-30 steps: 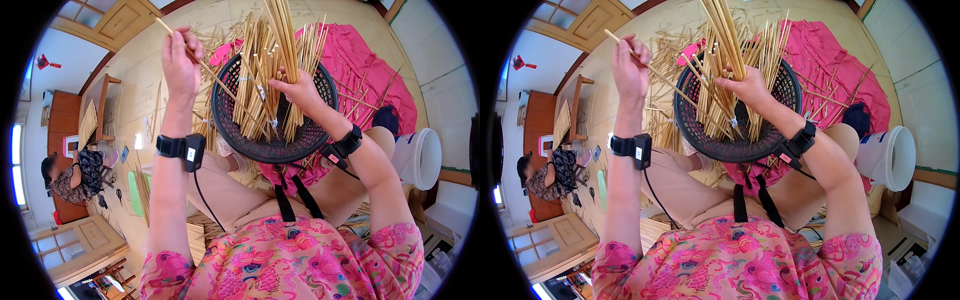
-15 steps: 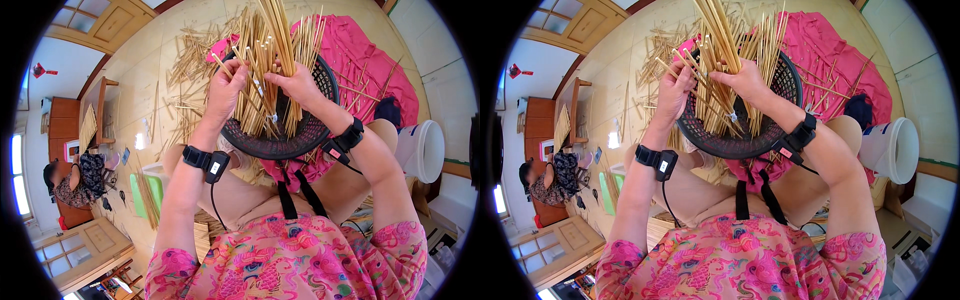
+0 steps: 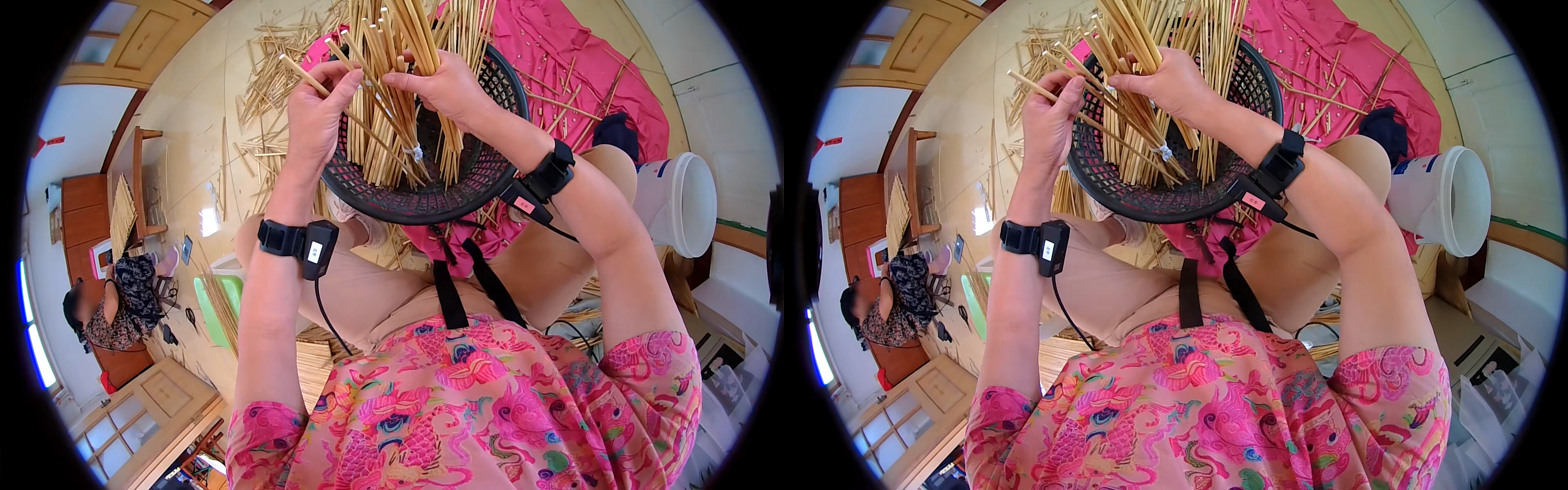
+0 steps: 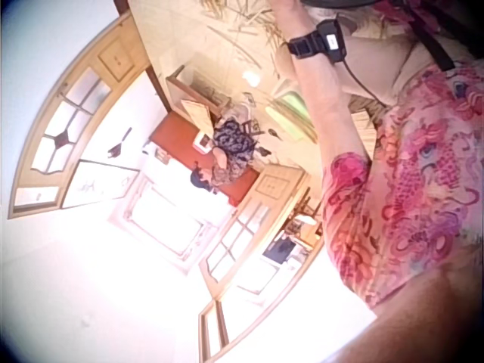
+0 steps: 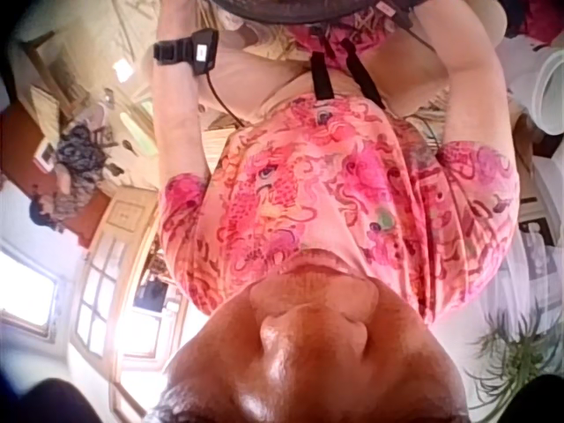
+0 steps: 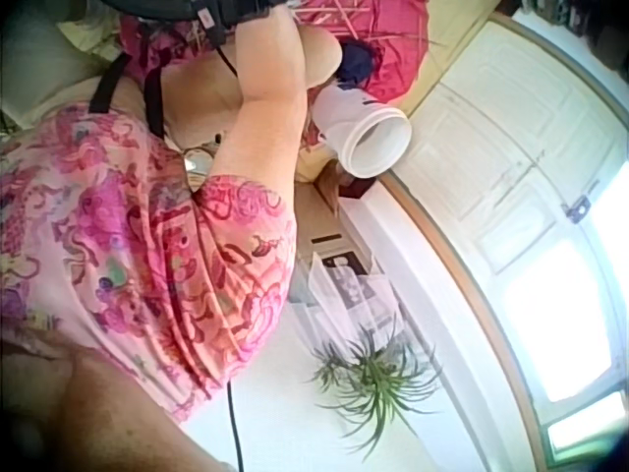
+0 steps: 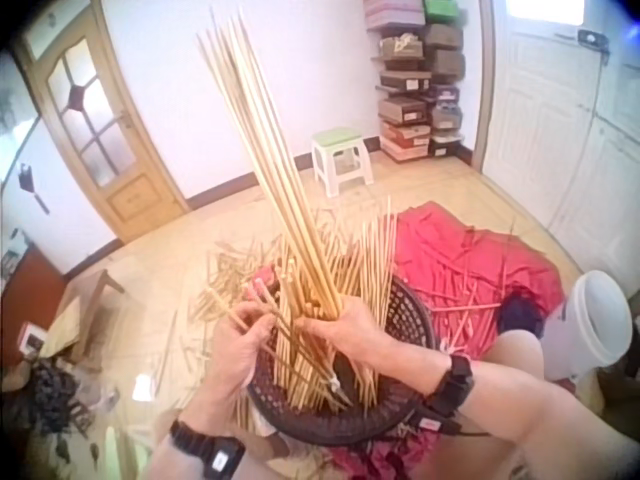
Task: The person sorts bamboo sticks by hand, gathering them into bundles and placing them into a black plastic basket.
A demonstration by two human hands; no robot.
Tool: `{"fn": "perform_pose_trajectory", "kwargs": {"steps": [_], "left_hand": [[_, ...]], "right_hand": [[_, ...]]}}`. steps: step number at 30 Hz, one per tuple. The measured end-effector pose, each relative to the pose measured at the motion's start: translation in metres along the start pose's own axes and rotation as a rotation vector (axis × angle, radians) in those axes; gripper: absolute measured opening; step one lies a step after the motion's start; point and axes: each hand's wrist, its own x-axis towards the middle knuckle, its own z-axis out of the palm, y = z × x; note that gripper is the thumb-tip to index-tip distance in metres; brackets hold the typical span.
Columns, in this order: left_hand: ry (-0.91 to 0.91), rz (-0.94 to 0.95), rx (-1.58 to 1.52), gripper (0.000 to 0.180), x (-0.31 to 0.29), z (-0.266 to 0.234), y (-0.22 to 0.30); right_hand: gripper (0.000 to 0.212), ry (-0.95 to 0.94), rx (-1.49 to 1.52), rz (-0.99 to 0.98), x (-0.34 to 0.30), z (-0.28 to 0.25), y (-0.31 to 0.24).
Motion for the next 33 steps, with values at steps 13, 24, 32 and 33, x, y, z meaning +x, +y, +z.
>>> {"fn": "perform_pose_trajectory", "kwargs": {"steps": [13,24,32,33], "left_hand": [[0.035,0.031,0.112,0.016,0.001,0.019,0.012],[0.021,0.040,0.033,0.029,0.009,0.029,0.020],[0.091,0.042,-0.011,0.023,0.010,0.025,0.016],[0.073,0.043,-0.018,0.021,0.011,0.022,0.013]], "right_hand": [[0.036,-0.019,-0.035,0.012,-0.004,0.001,-0.006],[0.032,-0.067,0.019,0.007,-0.005,0.005,0.001],[0.037,-0.081,0.020,0.003,-0.004,0.004,-0.001],[0.037,-0.079,0.040,-0.015,-0.004,0.004,0.000]]}}
